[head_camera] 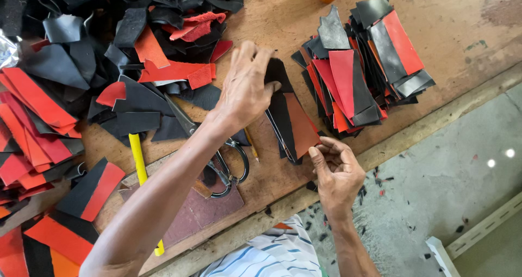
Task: The person assembles red and black rubber pieces on a wooden workbench, measures and marks them with a ruler and pencil, then cuts them with shears. The finished pieces are stacked on the table.
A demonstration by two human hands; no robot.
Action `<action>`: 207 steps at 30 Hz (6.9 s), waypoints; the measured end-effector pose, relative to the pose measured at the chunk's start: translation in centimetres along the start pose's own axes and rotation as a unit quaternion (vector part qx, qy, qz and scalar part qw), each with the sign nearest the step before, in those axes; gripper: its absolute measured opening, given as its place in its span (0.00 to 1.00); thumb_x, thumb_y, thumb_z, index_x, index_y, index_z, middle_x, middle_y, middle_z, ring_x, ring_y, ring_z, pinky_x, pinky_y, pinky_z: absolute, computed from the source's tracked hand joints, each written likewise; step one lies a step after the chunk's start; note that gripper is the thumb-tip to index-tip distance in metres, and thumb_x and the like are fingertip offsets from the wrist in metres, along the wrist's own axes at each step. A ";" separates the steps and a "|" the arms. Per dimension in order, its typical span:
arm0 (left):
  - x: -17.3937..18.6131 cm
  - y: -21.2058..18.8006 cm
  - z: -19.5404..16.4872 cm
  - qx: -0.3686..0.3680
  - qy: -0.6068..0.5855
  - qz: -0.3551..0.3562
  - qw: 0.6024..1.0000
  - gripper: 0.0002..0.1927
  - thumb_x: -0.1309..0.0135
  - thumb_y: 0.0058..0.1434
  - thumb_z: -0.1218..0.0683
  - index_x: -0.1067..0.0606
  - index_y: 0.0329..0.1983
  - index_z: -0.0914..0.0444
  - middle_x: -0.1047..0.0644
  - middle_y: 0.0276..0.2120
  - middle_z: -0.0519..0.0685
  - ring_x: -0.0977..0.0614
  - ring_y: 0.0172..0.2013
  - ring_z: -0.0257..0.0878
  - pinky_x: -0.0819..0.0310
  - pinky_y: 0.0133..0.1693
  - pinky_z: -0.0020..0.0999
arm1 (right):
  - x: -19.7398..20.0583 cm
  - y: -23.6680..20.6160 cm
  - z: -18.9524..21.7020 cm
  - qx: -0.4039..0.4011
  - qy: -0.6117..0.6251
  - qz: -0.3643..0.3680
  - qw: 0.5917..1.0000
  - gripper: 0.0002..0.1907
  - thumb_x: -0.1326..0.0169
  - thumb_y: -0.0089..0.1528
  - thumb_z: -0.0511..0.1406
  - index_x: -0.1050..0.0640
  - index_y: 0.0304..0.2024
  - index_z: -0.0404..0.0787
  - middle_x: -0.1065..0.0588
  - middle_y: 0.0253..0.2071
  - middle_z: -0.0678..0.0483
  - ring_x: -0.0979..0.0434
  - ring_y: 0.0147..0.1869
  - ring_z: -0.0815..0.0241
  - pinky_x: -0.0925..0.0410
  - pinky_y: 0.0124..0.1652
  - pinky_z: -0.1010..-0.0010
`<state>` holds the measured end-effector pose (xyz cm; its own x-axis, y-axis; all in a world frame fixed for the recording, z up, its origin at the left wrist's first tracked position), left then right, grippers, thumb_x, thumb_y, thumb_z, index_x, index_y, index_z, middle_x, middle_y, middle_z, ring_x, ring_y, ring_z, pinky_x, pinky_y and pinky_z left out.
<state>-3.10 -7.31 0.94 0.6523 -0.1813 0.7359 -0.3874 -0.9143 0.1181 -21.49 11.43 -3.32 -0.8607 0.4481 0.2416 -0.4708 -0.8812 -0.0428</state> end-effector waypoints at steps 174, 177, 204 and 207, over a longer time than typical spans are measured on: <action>12.8 -33.2 9.4 0.136 -0.010 -0.056 0.989 0.45 0.35 0.50 0.45 0.37 0.69 0.64 0.40 0.70 0.54 0.43 0.68 0.58 0.54 0.67 0.56 | -36.2 -10.1 13.8 0.459 -0.265 0.369 0.764 0.26 0.32 0.56 0.31 0.23 0.56 0.34 0.24 0.48 0.45 0.28 0.52 0.45 0.32 0.54 0.58; 12.9 -33.7 9.9 0.144 -0.049 -0.067 0.986 0.43 0.37 0.55 0.49 0.38 0.73 0.63 0.39 0.72 0.54 0.42 0.69 0.56 0.53 0.69 0.53 | -35.9 -9.8 13.9 0.446 -0.268 0.377 0.766 0.24 0.30 0.57 0.32 0.22 0.55 0.34 0.24 0.47 0.46 0.27 0.53 0.46 0.32 0.54 0.58; 12.4 -34.2 10.6 0.158 -0.073 -0.102 0.979 0.47 0.37 0.56 0.49 0.46 0.75 0.64 0.41 0.72 0.56 0.44 0.72 0.55 0.52 0.72 0.52 | -20.9 -11.3 9.4 0.294 -0.235 0.346 0.859 0.25 0.31 0.56 0.33 0.22 0.55 0.35 0.21 0.51 0.47 0.19 0.52 0.56 0.26 0.52 0.68; 10.9 -33.7 9.4 0.119 0.055 -0.065 0.989 0.37 0.39 0.58 0.46 0.34 0.68 0.64 0.40 0.71 0.55 0.44 0.69 0.56 0.56 0.69 0.56 | -22.4 -11.4 10.7 0.329 -0.247 0.340 0.846 0.26 0.30 0.56 0.32 0.22 0.55 0.35 0.22 0.51 0.46 0.20 0.52 0.55 0.27 0.52 0.67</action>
<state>23.21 18.14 -1.29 0.6065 -0.0271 0.7946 -0.1314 -0.9891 0.0665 5.19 9.84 2.10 -0.6273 -0.1703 0.7599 0.4495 -0.8760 0.1748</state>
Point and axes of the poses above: each hand's wrist, its own y-axis towards the middle knuckle, its own x-axis out of the back of the hand, z = x × y, the point moved 8 cm from there along y, towards the middle knuckle
